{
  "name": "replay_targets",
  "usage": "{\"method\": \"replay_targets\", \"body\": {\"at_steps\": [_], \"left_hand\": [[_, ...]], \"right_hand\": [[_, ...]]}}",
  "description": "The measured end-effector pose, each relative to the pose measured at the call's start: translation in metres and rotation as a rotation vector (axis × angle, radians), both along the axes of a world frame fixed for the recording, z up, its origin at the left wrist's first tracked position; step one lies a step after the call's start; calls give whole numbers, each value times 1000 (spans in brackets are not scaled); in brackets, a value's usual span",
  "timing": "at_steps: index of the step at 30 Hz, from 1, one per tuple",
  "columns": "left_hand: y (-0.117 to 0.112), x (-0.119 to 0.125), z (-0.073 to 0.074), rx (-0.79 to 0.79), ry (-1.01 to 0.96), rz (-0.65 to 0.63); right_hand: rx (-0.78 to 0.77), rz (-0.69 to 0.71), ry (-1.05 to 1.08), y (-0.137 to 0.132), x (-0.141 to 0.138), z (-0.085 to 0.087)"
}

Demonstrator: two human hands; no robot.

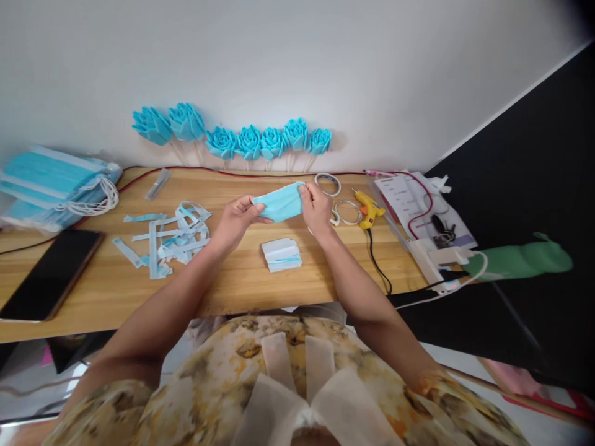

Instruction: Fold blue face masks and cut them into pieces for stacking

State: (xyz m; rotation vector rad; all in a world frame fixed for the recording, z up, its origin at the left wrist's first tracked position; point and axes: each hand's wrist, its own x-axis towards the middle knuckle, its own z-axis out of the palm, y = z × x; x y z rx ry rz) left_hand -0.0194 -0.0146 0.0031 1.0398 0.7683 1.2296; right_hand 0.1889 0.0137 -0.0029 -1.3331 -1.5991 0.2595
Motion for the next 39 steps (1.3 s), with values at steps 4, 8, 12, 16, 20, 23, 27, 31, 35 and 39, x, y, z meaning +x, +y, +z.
{"method": "replay_targets", "body": {"at_steps": [4, 8, 12, 16, 20, 23, 27, 31, 35, 39], "left_hand": [[-4, 1, 4, 35, 36, -54], [-1, 0, 3, 10, -15, -42], [6, -2, -5, -60, -52, 23], [10, -4, -13, -103, -71, 27], [11, -5, -15, -167, -100, -27], [11, -6, -15, -194, -97, -49], [12, -5, -15, -193, -73, -5], [11, -3, -16, -144, -53, 69], [11, -2, -16, -123, -33, 34], [12, -4, -16, -128, -41, 31]], "right_hand": [[-14, 44, -10, 1, -1, 0], [-6, 56, 8, 2, -3, -3], [1, 61, 42, 1, -2, -1], [-1, 43, 28, -2, -4, 2], [1, 34, 37, -3, -6, 3], [0, 30, 43, -4, -7, 3], [7, 17, 53, -3, -7, 2], [7, 17, 74, -2, -6, 4], [9, 6, 107, 0, -4, 4], [38, 31, 96, 1, -4, 1]]}}
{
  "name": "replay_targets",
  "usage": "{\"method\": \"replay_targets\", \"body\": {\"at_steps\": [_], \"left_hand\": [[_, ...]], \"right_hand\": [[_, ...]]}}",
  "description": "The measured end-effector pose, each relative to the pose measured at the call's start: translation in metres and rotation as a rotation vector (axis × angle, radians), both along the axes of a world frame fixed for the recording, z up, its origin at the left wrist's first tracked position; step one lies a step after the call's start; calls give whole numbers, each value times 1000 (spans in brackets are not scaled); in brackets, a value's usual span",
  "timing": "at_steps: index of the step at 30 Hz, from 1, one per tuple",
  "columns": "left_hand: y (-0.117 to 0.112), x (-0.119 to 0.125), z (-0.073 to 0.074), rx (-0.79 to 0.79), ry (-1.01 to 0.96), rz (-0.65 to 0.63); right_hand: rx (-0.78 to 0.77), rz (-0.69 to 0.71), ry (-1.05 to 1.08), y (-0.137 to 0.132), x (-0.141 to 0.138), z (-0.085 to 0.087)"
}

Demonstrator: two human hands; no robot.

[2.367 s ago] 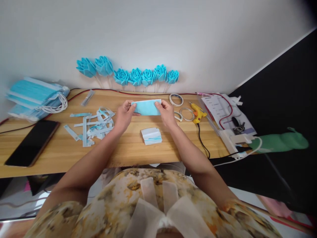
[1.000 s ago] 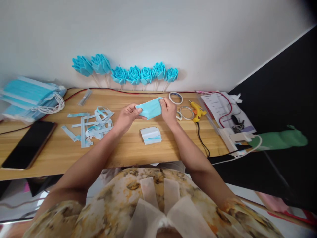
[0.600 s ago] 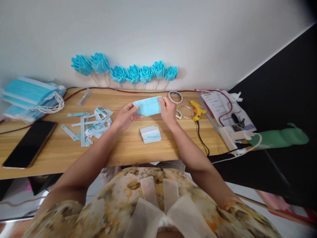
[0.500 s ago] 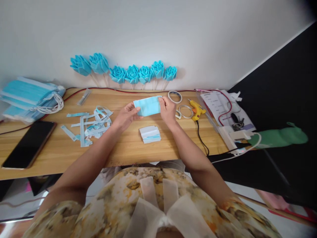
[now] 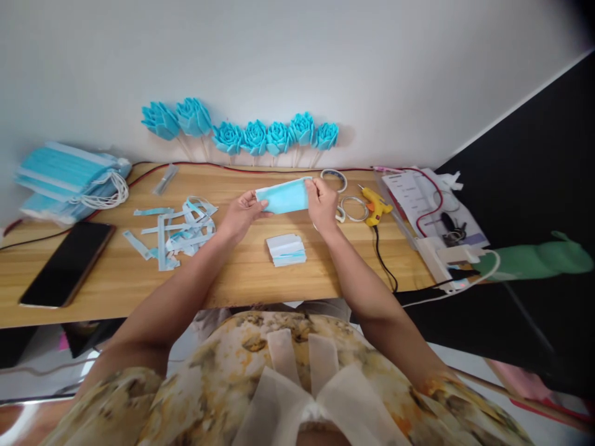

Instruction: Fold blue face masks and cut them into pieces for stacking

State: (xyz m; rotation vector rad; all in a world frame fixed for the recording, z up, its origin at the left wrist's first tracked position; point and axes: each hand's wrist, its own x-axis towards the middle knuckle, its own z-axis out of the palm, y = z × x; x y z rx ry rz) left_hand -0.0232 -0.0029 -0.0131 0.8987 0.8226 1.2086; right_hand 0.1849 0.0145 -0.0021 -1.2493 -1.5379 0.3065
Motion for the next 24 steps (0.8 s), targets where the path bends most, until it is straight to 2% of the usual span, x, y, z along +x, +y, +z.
{"method": "replay_targets", "body": {"at_steps": [12, 24], "left_hand": [[0, -3, 2, -63, 13, 87], [2, -2, -1, -58, -119, 113]], "right_hand": [[38, -28, -24, -2, -9, -6], [48, -32, -74, -2, -11, -10]]}}
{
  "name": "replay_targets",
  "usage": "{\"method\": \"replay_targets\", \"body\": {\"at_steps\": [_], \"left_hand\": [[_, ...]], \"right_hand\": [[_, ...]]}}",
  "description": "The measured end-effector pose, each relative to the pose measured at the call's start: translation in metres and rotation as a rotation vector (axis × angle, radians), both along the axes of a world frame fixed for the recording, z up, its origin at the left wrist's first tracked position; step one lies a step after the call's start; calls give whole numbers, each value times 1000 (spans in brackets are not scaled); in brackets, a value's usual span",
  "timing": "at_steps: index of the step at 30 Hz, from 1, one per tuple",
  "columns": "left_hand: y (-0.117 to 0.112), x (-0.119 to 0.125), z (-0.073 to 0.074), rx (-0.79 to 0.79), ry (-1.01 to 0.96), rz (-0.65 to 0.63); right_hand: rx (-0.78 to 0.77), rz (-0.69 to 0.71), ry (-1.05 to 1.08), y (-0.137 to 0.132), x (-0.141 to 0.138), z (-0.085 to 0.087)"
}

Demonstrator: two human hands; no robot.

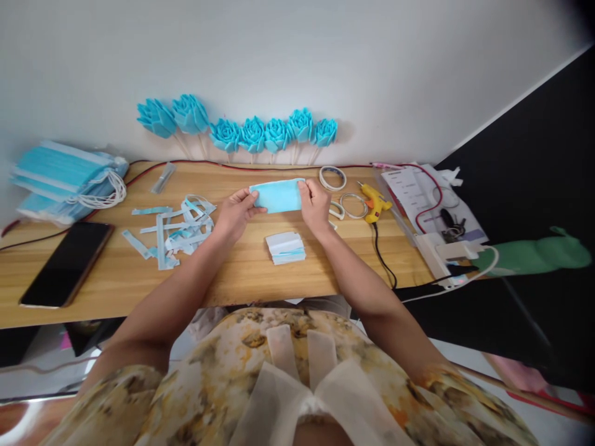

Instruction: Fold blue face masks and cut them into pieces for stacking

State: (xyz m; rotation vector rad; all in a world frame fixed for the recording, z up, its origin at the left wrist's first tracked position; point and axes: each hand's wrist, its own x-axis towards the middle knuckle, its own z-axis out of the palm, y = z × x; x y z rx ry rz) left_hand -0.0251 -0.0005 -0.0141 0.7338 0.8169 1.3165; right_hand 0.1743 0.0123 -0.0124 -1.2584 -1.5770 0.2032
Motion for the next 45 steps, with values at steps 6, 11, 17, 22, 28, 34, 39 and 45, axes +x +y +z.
{"method": "replay_targets", "body": {"at_steps": [6, 11, 17, 22, 28, 34, 39, 45], "left_hand": [[1, 1, -1, 5, 23, 27], [-1, 1, 0, 35, 59, 67], [-2, 2, 3, 30, 59, 85], [-2, 2, 4, 18, 61, 86], [-1, 3, 2, 27, 54, 100], [0, 3, 0, 17, 70, 93], [-1, 2, 2, 9, 67, 88], [-2, 3, 4, 4, 67, 104]], "right_hand": [[-12, 15, -2, -1, 1, -1], [-15, 10, -6, -1, 1, 1], [-27, 26, 18, -3, 1, 3], [-38, 30, 10, -4, 1, 4], [-31, 20, 6, -5, 1, 5], [-29, 14, 14, -5, 0, 6], [-23, 19, 9, -6, 0, 7], [-38, 35, 8, -6, 0, 5]]}}
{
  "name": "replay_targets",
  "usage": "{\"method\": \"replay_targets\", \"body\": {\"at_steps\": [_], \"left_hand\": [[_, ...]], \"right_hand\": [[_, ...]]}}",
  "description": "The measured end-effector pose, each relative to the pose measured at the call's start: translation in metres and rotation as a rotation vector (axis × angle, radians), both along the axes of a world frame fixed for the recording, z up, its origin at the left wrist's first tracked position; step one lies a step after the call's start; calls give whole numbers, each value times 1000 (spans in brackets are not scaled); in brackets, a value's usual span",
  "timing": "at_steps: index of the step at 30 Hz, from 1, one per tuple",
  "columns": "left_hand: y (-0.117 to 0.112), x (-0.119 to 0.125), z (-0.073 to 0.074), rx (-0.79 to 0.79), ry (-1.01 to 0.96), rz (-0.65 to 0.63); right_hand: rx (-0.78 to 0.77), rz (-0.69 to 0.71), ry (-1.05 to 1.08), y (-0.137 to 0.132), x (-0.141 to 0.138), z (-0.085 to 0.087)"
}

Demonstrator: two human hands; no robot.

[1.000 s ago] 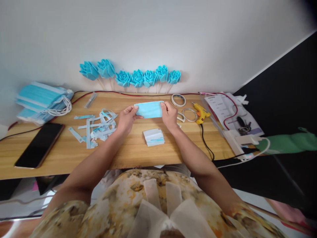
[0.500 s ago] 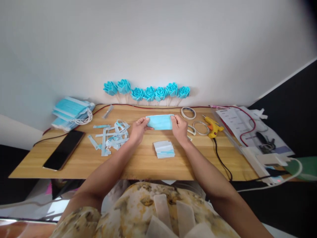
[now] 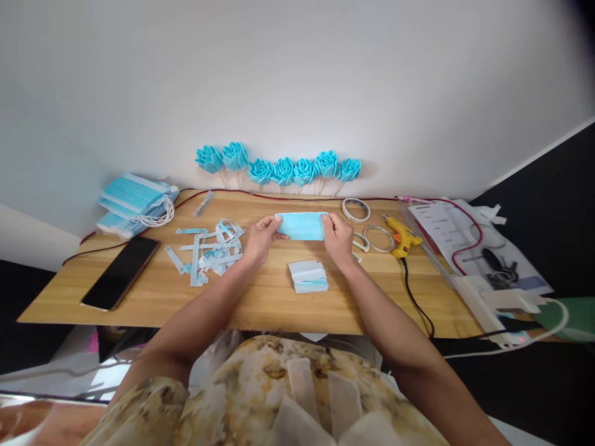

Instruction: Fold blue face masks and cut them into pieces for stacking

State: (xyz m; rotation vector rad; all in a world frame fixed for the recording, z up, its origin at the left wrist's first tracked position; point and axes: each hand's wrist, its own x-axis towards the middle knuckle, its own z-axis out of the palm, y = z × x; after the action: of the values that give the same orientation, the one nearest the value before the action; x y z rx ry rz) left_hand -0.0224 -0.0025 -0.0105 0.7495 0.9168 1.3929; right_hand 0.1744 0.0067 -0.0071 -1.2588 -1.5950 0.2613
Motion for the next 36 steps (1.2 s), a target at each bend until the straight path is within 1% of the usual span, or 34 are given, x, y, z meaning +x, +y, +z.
{"method": "replay_targets", "body": {"at_steps": [6, 18, 22, 36], "left_hand": [[-1, 0, 1, 17, -1, -26], [-2, 1, 3, -2, -34, -64], [-2, 1, 1, 13, -48, -60], [-2, 1, 1, -7, -30, -60]], "right_hand": [[19, -11, -17, 2, 3, -2], [32, -21, -39, 1, 7, 7], [45, -7, -33, 0, 6, 7], [45, 9, -34, -1, 7, 8]]}}
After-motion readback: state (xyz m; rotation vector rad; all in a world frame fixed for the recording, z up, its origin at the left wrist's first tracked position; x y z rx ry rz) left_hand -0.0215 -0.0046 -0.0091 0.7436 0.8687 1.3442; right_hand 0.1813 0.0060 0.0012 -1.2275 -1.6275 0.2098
